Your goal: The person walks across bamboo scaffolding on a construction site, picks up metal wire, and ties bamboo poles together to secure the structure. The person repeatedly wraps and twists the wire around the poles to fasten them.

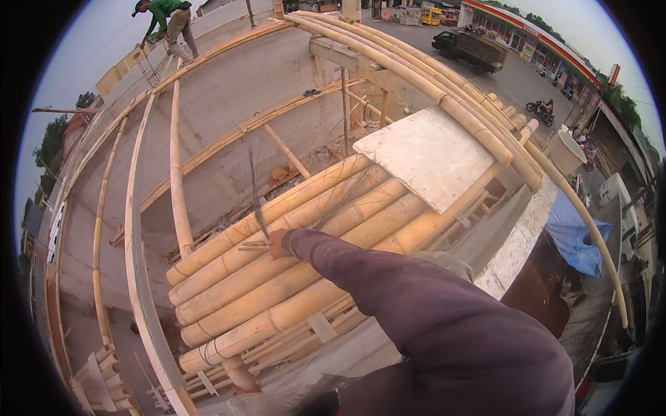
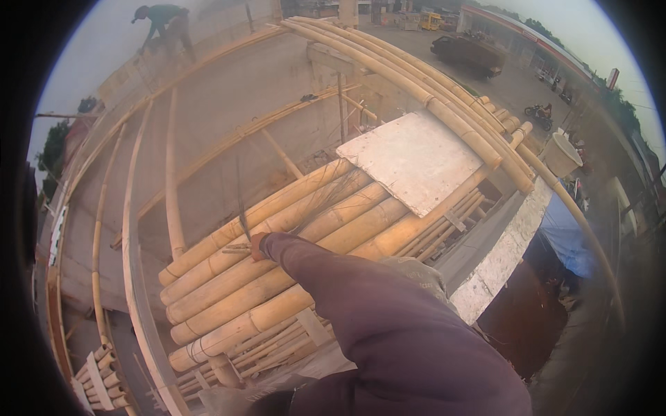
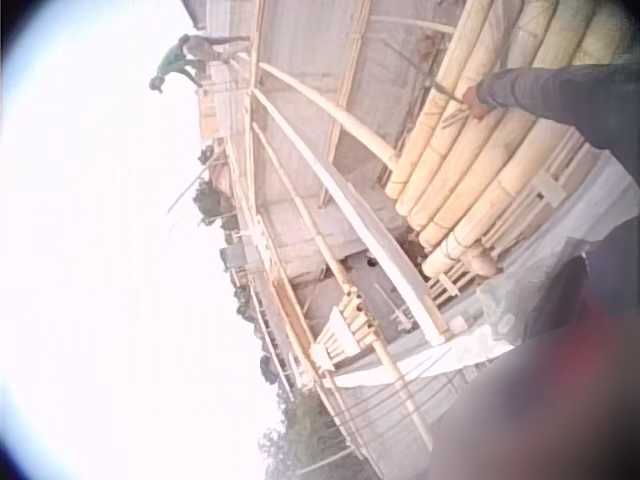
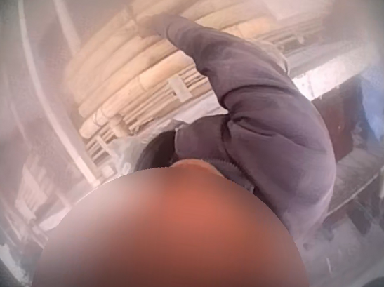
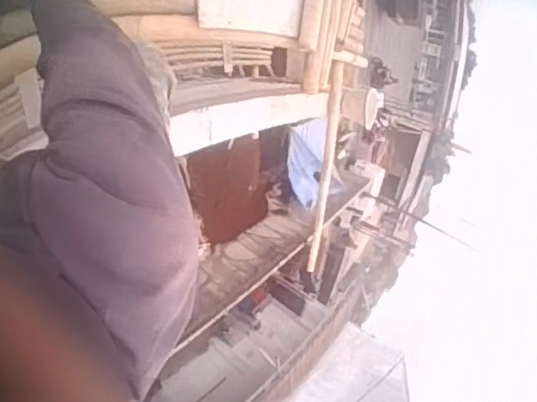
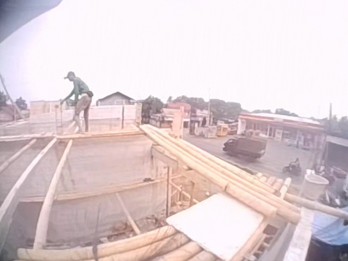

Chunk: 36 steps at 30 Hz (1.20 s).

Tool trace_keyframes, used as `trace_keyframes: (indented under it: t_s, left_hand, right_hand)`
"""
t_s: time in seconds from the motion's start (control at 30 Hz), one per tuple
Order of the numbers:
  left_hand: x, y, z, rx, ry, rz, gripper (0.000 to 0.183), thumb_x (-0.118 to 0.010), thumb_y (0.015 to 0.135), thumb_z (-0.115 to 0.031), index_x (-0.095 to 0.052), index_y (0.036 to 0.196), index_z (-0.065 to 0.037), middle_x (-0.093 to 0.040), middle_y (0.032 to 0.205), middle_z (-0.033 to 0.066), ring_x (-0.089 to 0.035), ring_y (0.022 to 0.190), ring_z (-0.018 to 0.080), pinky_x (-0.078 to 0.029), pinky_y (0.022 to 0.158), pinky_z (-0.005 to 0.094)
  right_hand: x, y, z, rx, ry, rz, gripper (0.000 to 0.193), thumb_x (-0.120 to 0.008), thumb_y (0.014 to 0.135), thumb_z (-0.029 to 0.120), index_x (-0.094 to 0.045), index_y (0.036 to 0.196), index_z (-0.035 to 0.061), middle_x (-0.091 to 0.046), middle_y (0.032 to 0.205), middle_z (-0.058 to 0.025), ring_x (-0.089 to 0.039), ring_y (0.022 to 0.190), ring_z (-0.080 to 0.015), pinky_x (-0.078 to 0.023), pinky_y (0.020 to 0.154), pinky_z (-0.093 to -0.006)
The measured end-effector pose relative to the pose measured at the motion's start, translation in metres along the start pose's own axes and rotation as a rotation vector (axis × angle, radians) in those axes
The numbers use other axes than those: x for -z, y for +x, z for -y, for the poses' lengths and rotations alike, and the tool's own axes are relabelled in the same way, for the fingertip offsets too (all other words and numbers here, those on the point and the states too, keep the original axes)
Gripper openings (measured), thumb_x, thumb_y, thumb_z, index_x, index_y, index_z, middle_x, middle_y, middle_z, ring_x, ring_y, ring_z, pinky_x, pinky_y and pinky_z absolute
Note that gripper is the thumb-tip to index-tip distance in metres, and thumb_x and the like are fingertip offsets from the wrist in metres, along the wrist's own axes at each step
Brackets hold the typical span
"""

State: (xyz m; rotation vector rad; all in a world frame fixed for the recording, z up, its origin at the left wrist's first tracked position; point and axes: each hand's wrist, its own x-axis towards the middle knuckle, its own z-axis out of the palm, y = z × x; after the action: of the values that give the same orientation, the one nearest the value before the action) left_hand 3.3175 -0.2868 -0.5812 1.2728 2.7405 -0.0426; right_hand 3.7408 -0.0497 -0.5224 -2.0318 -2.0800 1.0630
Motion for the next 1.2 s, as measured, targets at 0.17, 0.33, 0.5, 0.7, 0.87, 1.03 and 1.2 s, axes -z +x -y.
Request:
trace_keyframes:
  t_s: [0.17, 0.33, 0.5, 0.7, 0.87, 1.03, 1.2]
  left_hand:
    - [0.056, -0.024, -0.012, -0.29, -0.387, -0.291, 0.042, -0.062, 0.079, -0.012, -0.049, 0.115, 0.004, -0.052, 0.115, 0.0238, -0.048, 0.11, 0.0403, -0.04, 0.091, 0.0451]
    - [0.089, -0.053, -0.065, -0.702, -0.222, -0.372, 0.069, -0.066, 0.079, -0.022, -0.033, 0.136, 0.0, -0.028, 0.143, 0.0207, -0.022, 0.135, 0.0392, -0.021, 0.109, 0.0507]
    - [0.115, -0.041, -0.096, -0.848, 0.124, -0.052, 0.073, -0.064, 0.08, -0.036, -0.033, 0.137, -0.003, -0.05, 0.123, 0.022, -0.043, 0.121, 0.0365, -0.024, 0.105, 0.0521]
    - [0.236, 0.035, -0.25, -0.99, 0.028, 0.004, 0.086, -0.064, 0.08, -0.033, -0.014, 0.146, -0.013, -0.064, 0.084, 0.0243, -0.063, 0.082, 0.0378, -0.049, 0.073, 0.0473]
    - [0.357, 0.06, -0.387, -0.99, -0.29, -0.137, 0.078, -0.061, 0.085, -0.027, -0.016, 0.146, -0.01, -0.064, 0.078, 0.0158, -0.064, 0.062, 0.0243, -0.052, 0.058, 0.0371]
    - [0.398, 0.027, -0.405, -1.003, -0.078, 0.217, 0.07, -0.062, 0.085, -0.035, -0.03, 0.143, -0.014, -0.067, 0.096, 0.0139, -0.066, 0.078, 0.0244, -0.052, 0.07, 0.0392]
    - [0.397, 0.015, -0.397, -0.923, 0.238, 0.255, 0.061, -0.057, 0.088, -0.035, -0.036, 0.141, -0.014, -0.067, 0.099, 0.0124, -0.067, 0.081, 0.0227, -0.052, 0.074, 0.0381]
  right_hand:
    - [-0.007, 0.014, -0.007, 0.087, -0.036, -0.046, 0.062, -0.069, 0.073, 0.048, -0.061, 0.104, -0.0044, -0.065, 0.1, -0.0239, -0.063, 0.094, -0.0368, -0.049, 0.083, -0.0404]
    - [-0.006, 0.012, -0.005, 0.091, -0.079, -0.03, 0.067, -0.069, 0.074, 0.048, -0.057, 0.111, -0.0066, -0.06, 0.11, -0.0252, -0.058, 0.104, -0.0379, -0.046, 0.088, -0.0407]
    - [-0.003, 0.006, -0.001, 0.042, -0.071, -0.018, 0.067, -0.069, 0.075, 0.047, -0.056, 0.113, -0.0061, -0.059, 0.113, -0.0254, -0.057, 0.107, -0.0379, -0.044, 0.091, -0.0409]
    - [-0.003, 0.003, 0.003, 0.075, -0.134, -0.04, 0.067, -0.07, 0.074, 0.044, -0.055, 0.118, -0.0031, -0.061, 0.112, -0.0227, -0.059, 0.106, -0.0353, -0.047, 0.09, -0.0398]
    - [-0.003, 0.002, 0.001, 0.015, -0.041, -0.008, 0.066, -0.07, 0.074, 0.044, -0.055, 0.117, -0.0032, -0.06, 0.114, -0.0234, -0.058, 0.107, -0.0348, -0.046, 0.09, -0.0402]
    - [-0.002, 0.002, 0.003, 0.066, -0.041, -0.039, 0.067, -0.069, 0.074, 0.045, -0.055, 0.115, -0.0064, -0.059, 0.113, -0.0264, -0.057, 0.107, -0.0373, -0.044, 0.091, -0.04]
    - [-0.002, 0.003, 0.0, 0.077, -0.056, -0.025, 0.068, -0.069, 0.075, 0.046, -0.055, 0.115, -0.0068, -0.058, 0.113, -0.0264, -0.056, 0.107, -0.0376, -0.044, 0.092, -0.0403]
